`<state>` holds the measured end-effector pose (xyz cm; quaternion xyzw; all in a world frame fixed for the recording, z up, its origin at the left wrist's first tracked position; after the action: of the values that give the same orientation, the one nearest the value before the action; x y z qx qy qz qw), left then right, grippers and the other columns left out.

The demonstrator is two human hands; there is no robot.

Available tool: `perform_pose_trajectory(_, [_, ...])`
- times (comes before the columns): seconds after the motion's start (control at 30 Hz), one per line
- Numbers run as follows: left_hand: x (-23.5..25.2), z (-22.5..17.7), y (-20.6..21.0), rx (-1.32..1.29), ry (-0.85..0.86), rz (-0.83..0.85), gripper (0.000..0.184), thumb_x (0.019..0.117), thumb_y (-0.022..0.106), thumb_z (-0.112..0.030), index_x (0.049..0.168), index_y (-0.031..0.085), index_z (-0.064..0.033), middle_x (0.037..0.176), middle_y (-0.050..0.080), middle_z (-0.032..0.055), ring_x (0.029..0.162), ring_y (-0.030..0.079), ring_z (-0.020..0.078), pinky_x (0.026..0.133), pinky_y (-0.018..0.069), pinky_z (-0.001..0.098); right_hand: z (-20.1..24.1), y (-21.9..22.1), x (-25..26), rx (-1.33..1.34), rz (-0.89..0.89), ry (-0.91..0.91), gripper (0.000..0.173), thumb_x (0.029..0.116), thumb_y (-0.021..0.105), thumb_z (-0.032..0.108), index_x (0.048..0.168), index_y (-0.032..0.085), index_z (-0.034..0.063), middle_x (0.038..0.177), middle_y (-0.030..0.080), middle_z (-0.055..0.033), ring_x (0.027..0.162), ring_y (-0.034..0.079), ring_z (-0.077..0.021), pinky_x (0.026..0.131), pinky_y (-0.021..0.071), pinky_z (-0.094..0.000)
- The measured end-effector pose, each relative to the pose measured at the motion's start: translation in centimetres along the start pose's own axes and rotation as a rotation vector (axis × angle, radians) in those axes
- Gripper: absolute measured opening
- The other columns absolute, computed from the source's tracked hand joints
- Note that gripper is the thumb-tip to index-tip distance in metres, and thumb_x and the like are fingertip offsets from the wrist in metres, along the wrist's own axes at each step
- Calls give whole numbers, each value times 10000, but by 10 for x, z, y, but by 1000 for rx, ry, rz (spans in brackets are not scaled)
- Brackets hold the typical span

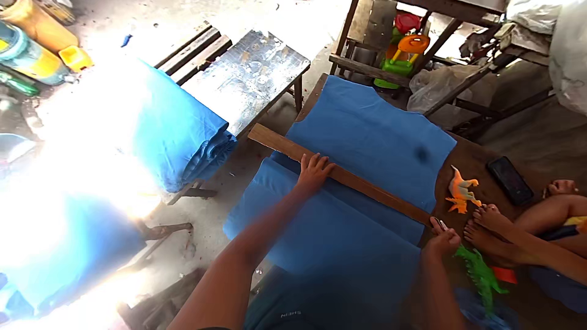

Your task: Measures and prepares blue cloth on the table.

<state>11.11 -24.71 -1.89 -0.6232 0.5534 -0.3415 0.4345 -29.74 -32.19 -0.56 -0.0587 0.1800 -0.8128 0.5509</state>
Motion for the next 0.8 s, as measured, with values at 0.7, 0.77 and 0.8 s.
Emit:
perform_pose_trajectory(0.7, [9, 11, 14, -49, -64, 10, 447, 1045, 547, -127, 1458, 582, -296, 1529, 499, 144, 1501, 299, 444, 1145, 149, 770, -10, -7, 9, -17, 67, -75, 428, 1132, 236, 180, 1314, 400, -171, 1293, 648, -267, 1174, 667, -189, 1014, 492, -305])
perform_pose_trajectory(0.77, [9, 10, 14, -47, -71, 28, 450, 1049, 542, -127, 1468, 572, -291, 1541, 490, 138, 1510, 282, 442, 1147, 142, 770, 4, -12, 10, 1, 97, 2, 417, 1135, 245, 183, 1303, 402, -165, 1290, 643, -257, 1110, 668, -157, 930, 505, -295])
perform_pose_trajectory(0.8, [9, 10, 14, -48, -75, 34, 455, 1049, 539, -117, 1470, 570, -287, 1539, 491, 138, 1511, 280, 443, 1146, 143, 771, 11, -18, 15, -16, 88, 15, 428, 1136, 255, 199, 1330, 404, -153, 1282, 643, -244, 1085, 667, -157, 906, 510, -305])
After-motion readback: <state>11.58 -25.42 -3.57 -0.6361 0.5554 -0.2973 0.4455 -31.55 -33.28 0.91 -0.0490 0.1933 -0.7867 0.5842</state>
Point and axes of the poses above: each hand's wrist, its own x-axis towards the middle knuckle, its own y-axis out of the palm, z = x × y, the point moved 8 cm from there along x, towards the middle knuckle
